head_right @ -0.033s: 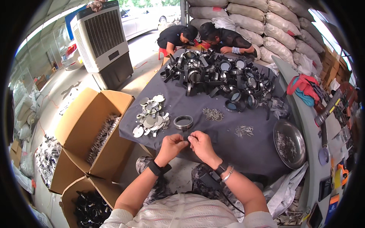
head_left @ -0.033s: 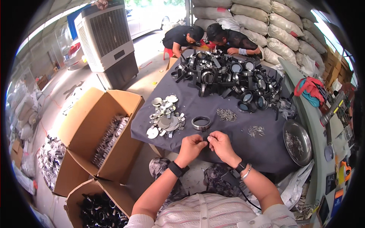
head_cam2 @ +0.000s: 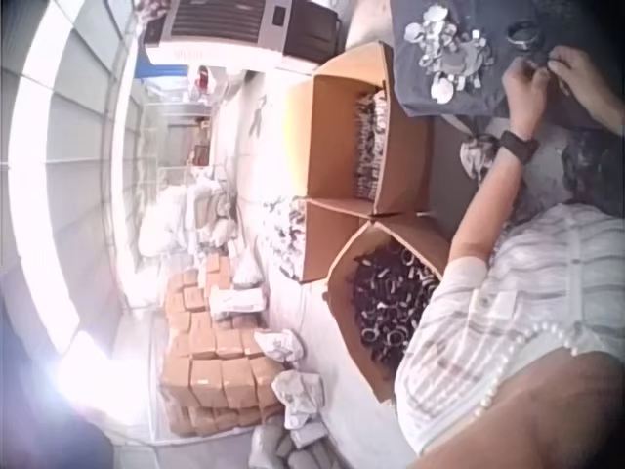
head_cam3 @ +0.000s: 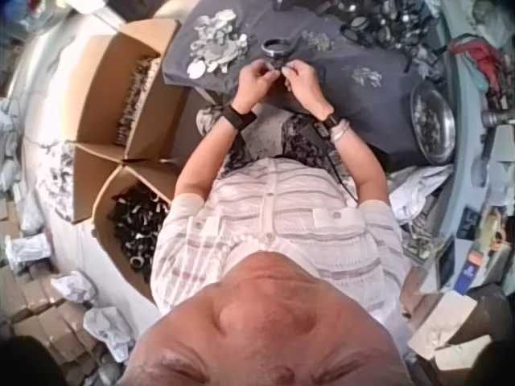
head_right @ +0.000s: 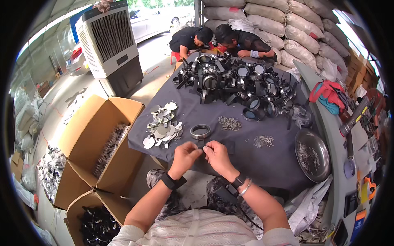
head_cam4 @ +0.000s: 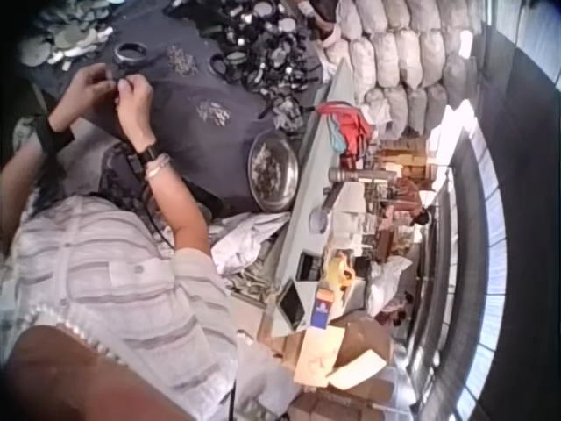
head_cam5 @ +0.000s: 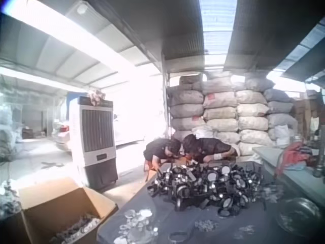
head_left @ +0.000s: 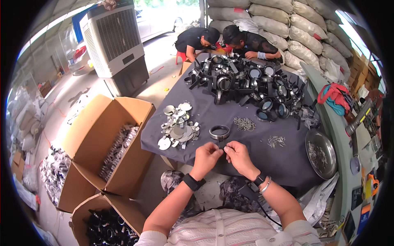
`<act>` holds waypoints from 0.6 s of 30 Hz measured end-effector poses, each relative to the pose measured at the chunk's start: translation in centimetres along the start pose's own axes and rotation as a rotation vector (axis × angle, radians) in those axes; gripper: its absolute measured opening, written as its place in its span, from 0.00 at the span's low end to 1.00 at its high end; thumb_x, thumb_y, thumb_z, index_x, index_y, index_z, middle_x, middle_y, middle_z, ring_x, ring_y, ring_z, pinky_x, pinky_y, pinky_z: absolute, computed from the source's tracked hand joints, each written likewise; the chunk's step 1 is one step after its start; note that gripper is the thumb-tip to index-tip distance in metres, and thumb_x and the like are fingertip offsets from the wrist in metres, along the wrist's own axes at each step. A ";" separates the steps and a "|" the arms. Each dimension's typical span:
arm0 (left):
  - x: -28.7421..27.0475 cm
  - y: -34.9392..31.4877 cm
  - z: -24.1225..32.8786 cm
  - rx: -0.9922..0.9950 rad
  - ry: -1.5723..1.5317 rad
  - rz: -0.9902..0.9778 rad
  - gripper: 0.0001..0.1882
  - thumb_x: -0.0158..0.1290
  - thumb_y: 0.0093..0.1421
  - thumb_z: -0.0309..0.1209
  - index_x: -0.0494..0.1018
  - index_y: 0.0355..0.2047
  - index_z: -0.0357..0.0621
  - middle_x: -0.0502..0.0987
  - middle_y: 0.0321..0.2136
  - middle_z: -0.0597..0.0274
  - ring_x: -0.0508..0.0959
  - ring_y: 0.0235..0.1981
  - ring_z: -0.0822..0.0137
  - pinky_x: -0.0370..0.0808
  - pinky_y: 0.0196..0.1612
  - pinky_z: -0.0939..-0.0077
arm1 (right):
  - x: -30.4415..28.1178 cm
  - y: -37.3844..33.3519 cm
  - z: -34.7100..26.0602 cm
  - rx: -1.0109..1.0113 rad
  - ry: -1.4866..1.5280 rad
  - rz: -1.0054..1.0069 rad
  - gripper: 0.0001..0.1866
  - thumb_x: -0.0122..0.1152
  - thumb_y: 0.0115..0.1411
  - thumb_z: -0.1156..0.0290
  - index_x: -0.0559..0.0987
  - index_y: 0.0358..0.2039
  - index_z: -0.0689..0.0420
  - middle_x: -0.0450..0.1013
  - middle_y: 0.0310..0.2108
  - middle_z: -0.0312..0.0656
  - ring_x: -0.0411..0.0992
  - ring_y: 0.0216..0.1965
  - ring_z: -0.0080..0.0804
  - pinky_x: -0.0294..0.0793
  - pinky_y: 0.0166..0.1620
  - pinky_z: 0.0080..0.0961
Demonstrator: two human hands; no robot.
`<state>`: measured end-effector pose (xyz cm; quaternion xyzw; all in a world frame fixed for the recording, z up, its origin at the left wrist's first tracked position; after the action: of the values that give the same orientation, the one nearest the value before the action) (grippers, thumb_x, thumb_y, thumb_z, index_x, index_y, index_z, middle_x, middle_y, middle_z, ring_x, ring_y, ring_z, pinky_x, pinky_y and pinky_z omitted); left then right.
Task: The person assembles a mask component by hand, fitting a metal plate into a metal ring and securing them with a small metal pin. Once finished, the person places the completed assembly into a cardboard box and repeats the process.
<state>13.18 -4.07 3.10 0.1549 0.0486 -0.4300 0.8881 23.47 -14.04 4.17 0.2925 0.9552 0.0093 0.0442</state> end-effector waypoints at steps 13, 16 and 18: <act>1.3 3.1 -3.0 0.097 -0.138 0.114 0.23 0.55 0.58 0.28 0.66 0.54 0.40 0.71 0.20 0.66 0.67 0.19 0.79 0.67 0.23 0.81 | -3.5 7.2 -3.4 -0.292 -0.460 0.147 0.04 0.58 0.55 0.75 0.77 0.30 0.62 0.73 0.22 0.40 0.73 0.24 0.27 0.71 0.27 0.24; 1.0 2.8 -3.2 0.097 -0.122 0.104 0.23 0.54 0.59 0.27 0.65 0.55 0.40 0.72 0.21 0.68 0.68 0.19 0.81 0.67 0.22 0.82 | 0.0 11.3 -7.6 -0.503 -0.661 -0.015 0.07 0.59 0.54 0.74 0.77 0.33 0.62 0.73 0.25 0.41 0.72 0.25 0.28 0.70 0.29 0.24; 0.4 2.6 -3.2 0.103 -0.114 0.140 0.23 0.56 0.56 0.29 0.67 0.52 0.39 0.69 0.18 0.54 0.68 0.18 0.70 0.69 0.25 0.74 | 4.0 14.3 -9.0 -0.595 -0.725 -0.152 0.08 0.59 0.54 0.74 0.77 0.35 0.63 0.72 0.26 0.39 0.70 0.24 0.25 0.69 0.28 0.22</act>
<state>15.59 -1.89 0.53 0.1788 -0.0352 -0.3770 0.9081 27.29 0.14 13.48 0.1809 0.8527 0.1767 0.4570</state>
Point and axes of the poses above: each hand's wrist, its own y-axis towards the middle knuckle, its own x-axis out of the palm, z = x × y, the point moved 4 cm from there along y, towards the middle knuckle
